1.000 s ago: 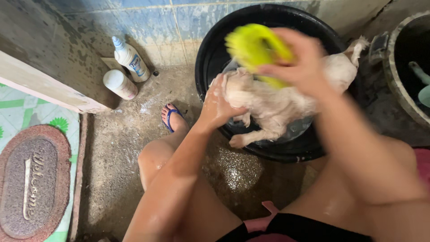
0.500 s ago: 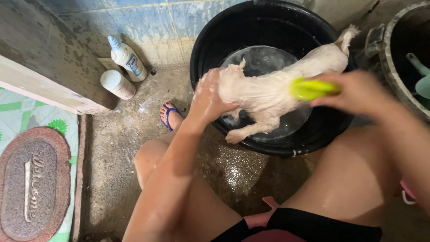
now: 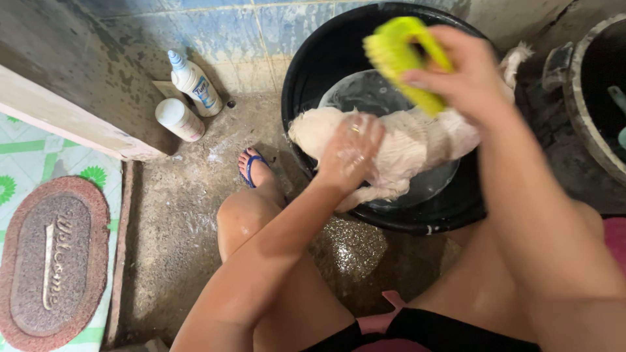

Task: The person scrubs a dog with a brush while the dog stands in a bucket of water, then pours water over the dog.

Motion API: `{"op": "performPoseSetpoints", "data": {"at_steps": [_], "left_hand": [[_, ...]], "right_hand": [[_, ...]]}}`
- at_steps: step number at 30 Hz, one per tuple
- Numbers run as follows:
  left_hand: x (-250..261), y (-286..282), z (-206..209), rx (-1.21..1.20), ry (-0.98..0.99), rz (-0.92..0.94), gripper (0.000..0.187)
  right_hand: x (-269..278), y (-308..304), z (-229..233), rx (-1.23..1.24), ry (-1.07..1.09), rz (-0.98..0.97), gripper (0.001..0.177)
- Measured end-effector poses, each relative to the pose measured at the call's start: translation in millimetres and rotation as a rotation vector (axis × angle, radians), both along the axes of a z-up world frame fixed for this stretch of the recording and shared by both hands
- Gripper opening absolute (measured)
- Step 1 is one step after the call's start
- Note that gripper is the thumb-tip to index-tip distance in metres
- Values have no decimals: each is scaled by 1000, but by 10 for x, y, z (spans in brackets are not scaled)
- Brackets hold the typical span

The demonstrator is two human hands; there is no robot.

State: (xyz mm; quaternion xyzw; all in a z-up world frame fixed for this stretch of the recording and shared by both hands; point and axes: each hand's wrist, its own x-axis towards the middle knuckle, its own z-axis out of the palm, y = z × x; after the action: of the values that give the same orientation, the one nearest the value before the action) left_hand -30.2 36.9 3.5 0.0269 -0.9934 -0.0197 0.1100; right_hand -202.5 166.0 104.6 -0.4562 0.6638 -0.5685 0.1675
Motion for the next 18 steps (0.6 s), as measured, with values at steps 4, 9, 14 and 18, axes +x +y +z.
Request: {"op": "performPoseSetpoints", "data": {"at_steps": [4,9,14,18], "left_hand": [[-74,44,-306,-174,31,-177,97],[-70,-17,-665,-163,-82,-209,67],[117,-41,-849,13,91,-285,57],[201,-43,-631,-48,248,-344,62]], "right_hand": [[286,-849,-19,25,116,104,52],[730,-1480,-150,125,560,96,69],[766,-1017,-114,537,769,90,65],[626,-262,-114,685,728,53,62]]}}
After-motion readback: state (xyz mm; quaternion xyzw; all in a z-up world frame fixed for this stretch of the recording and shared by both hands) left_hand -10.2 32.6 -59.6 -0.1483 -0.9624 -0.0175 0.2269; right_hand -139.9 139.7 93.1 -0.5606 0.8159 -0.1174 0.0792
